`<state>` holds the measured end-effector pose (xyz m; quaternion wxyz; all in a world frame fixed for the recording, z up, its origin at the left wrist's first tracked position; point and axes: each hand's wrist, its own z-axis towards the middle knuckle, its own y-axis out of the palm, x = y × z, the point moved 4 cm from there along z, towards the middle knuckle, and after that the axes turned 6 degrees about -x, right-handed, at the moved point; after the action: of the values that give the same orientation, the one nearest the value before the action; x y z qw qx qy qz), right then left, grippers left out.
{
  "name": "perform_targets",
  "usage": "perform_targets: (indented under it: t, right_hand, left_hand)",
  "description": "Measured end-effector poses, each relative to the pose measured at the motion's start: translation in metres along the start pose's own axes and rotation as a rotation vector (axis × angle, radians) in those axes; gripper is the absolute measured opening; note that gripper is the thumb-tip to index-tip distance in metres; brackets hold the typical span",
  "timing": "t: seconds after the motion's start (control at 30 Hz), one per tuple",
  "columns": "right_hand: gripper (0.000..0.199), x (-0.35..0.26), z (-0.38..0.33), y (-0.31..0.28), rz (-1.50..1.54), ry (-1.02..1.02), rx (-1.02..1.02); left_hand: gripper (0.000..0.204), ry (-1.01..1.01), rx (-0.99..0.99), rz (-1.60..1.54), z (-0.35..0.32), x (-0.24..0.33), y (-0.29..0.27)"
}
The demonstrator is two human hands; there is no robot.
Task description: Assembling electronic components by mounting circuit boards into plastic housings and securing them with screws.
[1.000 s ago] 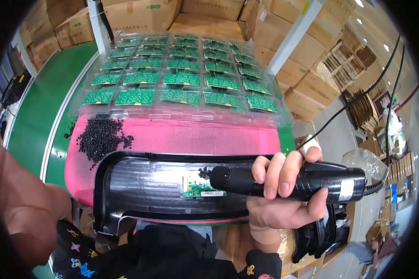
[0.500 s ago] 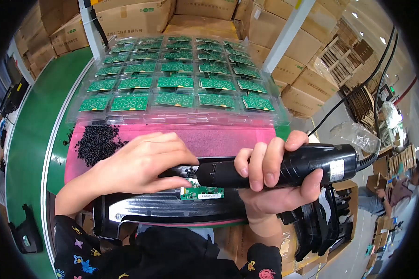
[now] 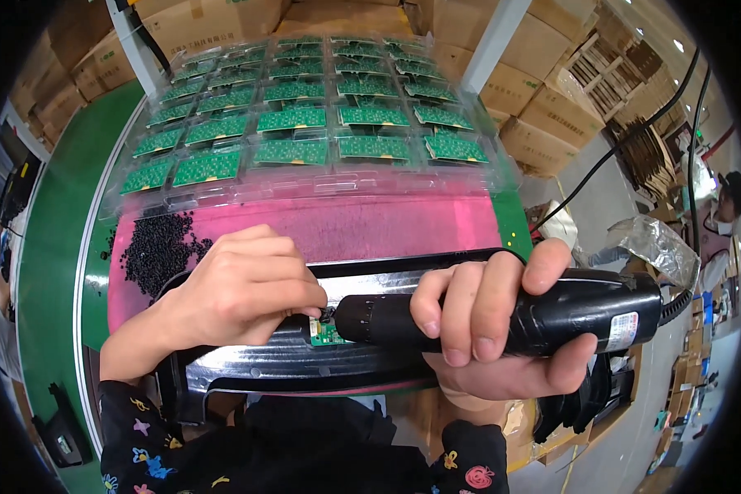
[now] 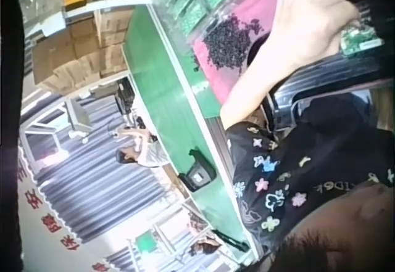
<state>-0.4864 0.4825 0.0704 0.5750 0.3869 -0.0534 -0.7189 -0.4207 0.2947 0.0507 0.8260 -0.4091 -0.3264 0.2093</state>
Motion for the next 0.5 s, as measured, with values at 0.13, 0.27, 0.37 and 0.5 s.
perform_targets:
  t: [0.13,0.27,0.37,0.5]
  right_hand:
    - [0.035,-0.017,0.001,0.000,-0.019,-0.084,-0.032]
    - [0.032,-0.019,-0.002,0.001,-0.016,-0.162,0.059]
    - [0.032,-0.015,-0.005,0.003,-0.018,-0.135,0.015]
    - [0.042,-0.011,-0.010,0.004,-0.086,-0.127,-0.065]
  left_hand:
    - [0.009,-0.195,0.112,-0.218,-0.004,-0.011,-0.001]
    - [0.013,-0.271,-0.077,-0.385,-0.005,-0.010,0.011]
    - [0.013,-0.370,-0.123,-0.459,-0.006,-0.011,0.009]
    - [0.014,-0.354,-0.128,-0.490,-0.006,-0.009,0.011]
